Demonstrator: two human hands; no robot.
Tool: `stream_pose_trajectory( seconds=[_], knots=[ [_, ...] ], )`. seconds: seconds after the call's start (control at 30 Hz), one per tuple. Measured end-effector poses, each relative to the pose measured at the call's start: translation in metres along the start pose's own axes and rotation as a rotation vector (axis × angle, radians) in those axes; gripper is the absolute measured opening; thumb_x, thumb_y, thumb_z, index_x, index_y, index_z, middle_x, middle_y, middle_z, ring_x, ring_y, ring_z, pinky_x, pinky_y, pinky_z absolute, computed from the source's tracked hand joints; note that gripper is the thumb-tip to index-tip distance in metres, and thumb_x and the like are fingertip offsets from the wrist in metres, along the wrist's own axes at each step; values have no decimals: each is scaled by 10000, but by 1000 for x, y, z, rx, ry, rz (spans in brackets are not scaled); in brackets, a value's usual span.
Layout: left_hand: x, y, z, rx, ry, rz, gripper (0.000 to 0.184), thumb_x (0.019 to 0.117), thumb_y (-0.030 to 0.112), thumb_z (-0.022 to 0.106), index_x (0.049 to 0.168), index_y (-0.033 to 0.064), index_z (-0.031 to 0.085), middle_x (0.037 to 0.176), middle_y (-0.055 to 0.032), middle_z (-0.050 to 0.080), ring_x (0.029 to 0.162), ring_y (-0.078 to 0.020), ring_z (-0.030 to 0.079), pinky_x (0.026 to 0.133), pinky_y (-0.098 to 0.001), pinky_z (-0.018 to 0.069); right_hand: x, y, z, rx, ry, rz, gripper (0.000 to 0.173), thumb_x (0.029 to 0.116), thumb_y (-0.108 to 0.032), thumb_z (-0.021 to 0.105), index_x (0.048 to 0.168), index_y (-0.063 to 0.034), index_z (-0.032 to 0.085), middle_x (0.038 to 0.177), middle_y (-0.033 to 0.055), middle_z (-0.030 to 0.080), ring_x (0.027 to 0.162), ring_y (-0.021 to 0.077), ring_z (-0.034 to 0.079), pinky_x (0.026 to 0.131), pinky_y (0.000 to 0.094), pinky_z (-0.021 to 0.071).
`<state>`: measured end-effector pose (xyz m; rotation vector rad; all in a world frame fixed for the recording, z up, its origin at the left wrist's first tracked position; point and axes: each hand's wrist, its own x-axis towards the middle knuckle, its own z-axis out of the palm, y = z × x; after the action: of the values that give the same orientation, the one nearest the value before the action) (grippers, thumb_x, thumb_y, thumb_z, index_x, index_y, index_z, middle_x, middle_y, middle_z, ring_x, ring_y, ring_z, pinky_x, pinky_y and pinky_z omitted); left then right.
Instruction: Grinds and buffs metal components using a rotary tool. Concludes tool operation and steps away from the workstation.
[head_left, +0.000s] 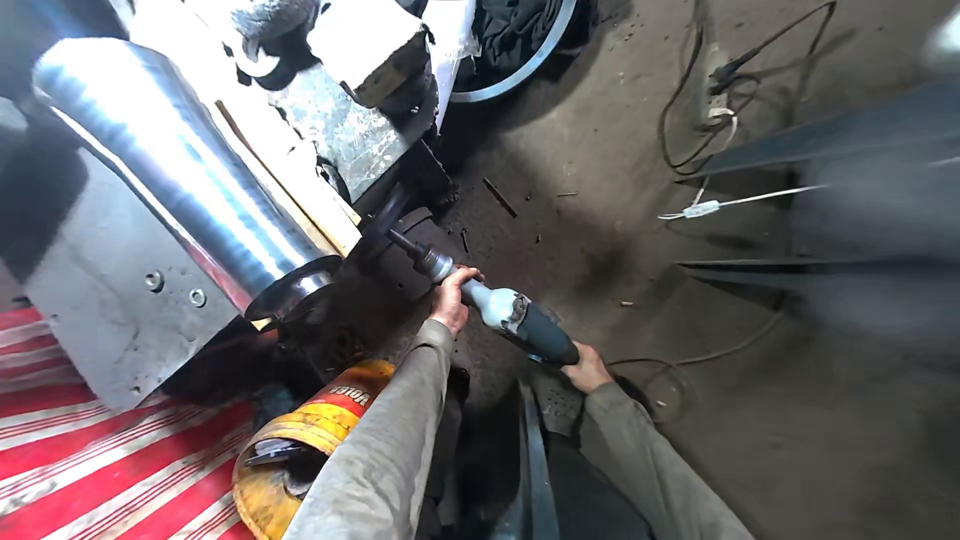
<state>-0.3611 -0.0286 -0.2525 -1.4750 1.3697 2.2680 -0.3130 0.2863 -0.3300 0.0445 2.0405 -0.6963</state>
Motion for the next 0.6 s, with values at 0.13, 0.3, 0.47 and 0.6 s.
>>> stream_pose_trajectory(
  seconds=[0.13, 0.3, 0.47, 0.6],
  knots=[
    [3, 6, -5, 35, -11, 5, 164, 923, 241, 656, 1009, 102, 678, 927, -91, 711, 851, -216, 678, 785, -419, 562, 5, -8, 1, -9, -14, 2, 506, 752, -114, 803, 1245, -57, 706, 1199, 181, 723, 1174, 335, 673, 1055, 587, 497],
    [1, 13, -10, 98, -6, -2, 182, 929, 306, 661, 1010, 144, 683, 904, -46, 694, 816, -177, 661, 744, -378, 554, 12, -13, 7, -44, -27, 0, 499, 768, -142, 800, 1252, -70, 702, 1205, 176, 722, 1186, 334, 669, 1060, 588, 490],
    [-1, 8, -7, 79, 2, -26, 157, 921, 280, 675, 981, 136, 689, 891, -52, 697, 814, -183, 661, 751, -387, 551, 7, -6, 12, -8, -30, 2, 484, 762, -146, 815, 1225, -49, 710, 1194, 185, 723, 1178, 335, 671, 1061, 582, 493],
    [-2, 3, -1, -1, -44, -30, 332, 962, 492, 645, 959, 161, 676, 877, -19, 673, 816, -168, 661, 770, -377, 570, 2, 0, 12, 13, -14, 1, 500, 753, -102, 818, 1235, -33, 704, 1199, 193, 721, 1181, 333, 671, 1067, 571, 493]
  ],
)
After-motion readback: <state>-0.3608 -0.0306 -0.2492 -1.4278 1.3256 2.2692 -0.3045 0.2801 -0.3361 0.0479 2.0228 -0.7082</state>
